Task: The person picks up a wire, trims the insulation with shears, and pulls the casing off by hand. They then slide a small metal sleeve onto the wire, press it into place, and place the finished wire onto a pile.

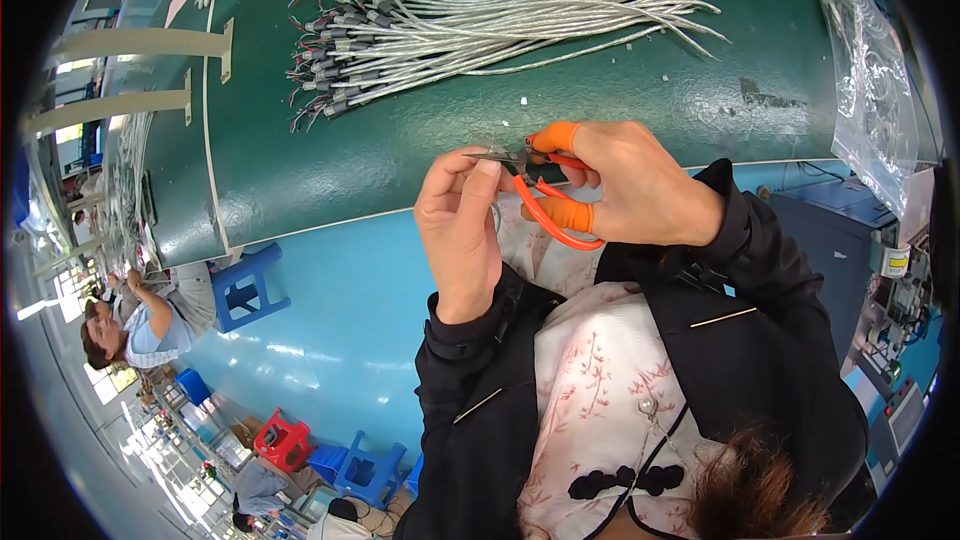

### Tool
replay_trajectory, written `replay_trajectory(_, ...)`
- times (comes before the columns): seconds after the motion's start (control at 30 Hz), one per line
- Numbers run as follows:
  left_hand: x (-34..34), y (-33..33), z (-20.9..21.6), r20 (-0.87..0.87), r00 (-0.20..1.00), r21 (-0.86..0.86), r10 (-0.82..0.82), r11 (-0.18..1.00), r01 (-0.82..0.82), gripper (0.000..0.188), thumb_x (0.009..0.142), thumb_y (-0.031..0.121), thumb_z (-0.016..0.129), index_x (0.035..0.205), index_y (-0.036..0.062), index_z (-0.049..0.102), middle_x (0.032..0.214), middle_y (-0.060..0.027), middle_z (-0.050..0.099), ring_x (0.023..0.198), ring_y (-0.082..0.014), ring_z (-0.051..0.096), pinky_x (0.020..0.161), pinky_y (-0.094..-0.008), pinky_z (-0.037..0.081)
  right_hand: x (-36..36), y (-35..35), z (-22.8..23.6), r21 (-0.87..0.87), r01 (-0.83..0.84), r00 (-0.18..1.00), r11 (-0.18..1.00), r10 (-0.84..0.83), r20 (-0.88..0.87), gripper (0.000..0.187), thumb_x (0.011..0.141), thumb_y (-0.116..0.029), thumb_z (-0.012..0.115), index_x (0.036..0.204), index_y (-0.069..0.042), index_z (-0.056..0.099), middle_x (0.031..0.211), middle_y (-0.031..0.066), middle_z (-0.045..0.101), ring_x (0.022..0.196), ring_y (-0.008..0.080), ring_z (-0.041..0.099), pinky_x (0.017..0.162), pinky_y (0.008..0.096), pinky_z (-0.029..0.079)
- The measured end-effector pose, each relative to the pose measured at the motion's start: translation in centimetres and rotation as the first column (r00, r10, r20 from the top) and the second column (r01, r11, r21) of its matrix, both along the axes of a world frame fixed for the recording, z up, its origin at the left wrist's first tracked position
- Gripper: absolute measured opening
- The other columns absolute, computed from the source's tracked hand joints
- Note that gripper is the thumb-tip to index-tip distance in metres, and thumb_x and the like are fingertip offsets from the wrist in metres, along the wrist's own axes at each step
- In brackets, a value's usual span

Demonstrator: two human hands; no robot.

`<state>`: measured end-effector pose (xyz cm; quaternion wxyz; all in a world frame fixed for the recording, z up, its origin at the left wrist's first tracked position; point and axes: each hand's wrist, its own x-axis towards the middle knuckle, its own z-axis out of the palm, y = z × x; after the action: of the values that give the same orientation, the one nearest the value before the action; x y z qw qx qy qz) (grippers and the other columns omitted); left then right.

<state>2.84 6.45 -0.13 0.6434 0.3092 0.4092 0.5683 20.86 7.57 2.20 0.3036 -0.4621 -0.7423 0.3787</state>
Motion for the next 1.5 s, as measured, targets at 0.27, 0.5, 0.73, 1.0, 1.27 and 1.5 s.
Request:
replay_trajectory(0.27, -0.10, 0.09, -0.10, -0.007, 1.000, 0.020, -0.011, 1.000, 0.011, 0.013, 0.087, -0.001, 0.060, 0.100, -0.0010, 0.060, 0.088, -0.0058, 0.062, 0.076, -0.0130, 0.057, 0.072, -0.0255, 0.045, 0.01, 0.19, 0.15, 0.009, 0.014, 1.000, 1.000, -0.014, 0.001, 0.032, 0.071, -0.023, 0.072, 0.088, 0.001, 0.058, 0.062, 0.0120, 0.055, 0.054, 0.0312, 0.054, 0.049, 0.0382, 0.041)
replay_trajectory(0.5, -0.11, 0.00, 0.13, -0.091, 0.994, 0.047, -0.055, 0.997, 0.060, 0.012, 0.088, 0.003, 0.060, 0.100, 0.0010, 0.061, 0.091, -0.0038, 0.062, 0.083, -0.0118, 0.057, 0.077, -0.0265, 0.044, 0.15, 0.45, -0.22, 0.160, 0.014, 1.000, 0.987, -0.009, -0.030, 0.042, 0.071, -0.019, 0.075, 0.102, 0.005, 0.060, 0.065, 0.0095, 0.051, 0.055, 0.0241, 0.050, 0.051, 0.0332, 0.041)
replay_trajectory(0.73, -0.33, 0.07, -0.30, -0.055, 0.993, 0.043, -0.103, 0.994, 0.105, 0.014, 0.089, 0.005, 0.058, 0.103, 0.0001, 0.061, 0.093, -0.0046, 0.063, 0.084, -0.0125, 0.058, 0.079, -0.0276, 0.044, 0.54, 0.52, 0.13, 0.049, -0.021, 0.999, 0.999, 0.020, 0.029, 0.042, 0.070, -0.018, 0.075, 0.101, 0.005, 0.060, 0.066, 0.0107, 0.051, 0.056, 0.0254, 0.051, 0.052, 0.0347, 0.041)
replay_trajectory(1.0, -0.27, 0.28, -0.46, -0.018, 0.996, 0.022, -0.085, 0.996, 0.085, 0.013, 0.089, 0.000, 0.058, 0.102, -0.0018, 0.061, 0.090, -0.0062, 0.063, 0.079, -0.0134, 0.057, 0.073, -0.0257, 0.045, 0.84, 0.72, 0.66, 0.001, -0.044, 0.994, 0.999, 0.044, 0.098, 0.042, 0.070, -0.018, 0.075, 0.101, 0.006, 0.060, 0.066, 0.0108, 0.051, 0.057, 0.0249, 0.051, 0.052, 0.0341, 0.041)
replay_trajectory(1.27, -0.10, 0.14, -0.50, -0.068, 0.994, 0.021, -0.090, 0.996, 0.092, 0.016, 0.090, 0.003, 0.059, 0.104, -0.0019, 0.061, 0.090, -0.0057, 0.063, 0.078, -0.0127, 0.057, 0.074, -0.0254, 0.045, 0.62, 0.95, -0.19, 0.190, -0.004, 1.000, 0.982, 0.004, 0.000, 0.039, 0.070, -0.017, 0.073, 0.101, 0.004, 0.060, 0.068, 0.0099, 0.051, 0.059, 0.0249, 0.051, 0.053, 0.0342, 0.042)
replay_trajectory(1.5, -0.18, 0.22, -0.64, -0.047, 0.993, 0.034, -0.109, 0.993, 0.110, 0.016, 0.091, 0.005, 0.058, 0.105, -0.0020, 0.061, 0.090, -0.0056, 0.063, 0.079, -0.0120, 0.056, 0.073, -0.0248, 0.045, 0.94, 0.90, 0.42, 0.068, -0.037, 0.996, 0.997, 0.031, 0.088, 0.038, 0.070, -0.018, 0.073, 0.099, 0.002, 0.061, 0.066, 0.0089, 0.051, 0.057, 0.0247, 0.049, 0.053, 0.0345, 0.041)
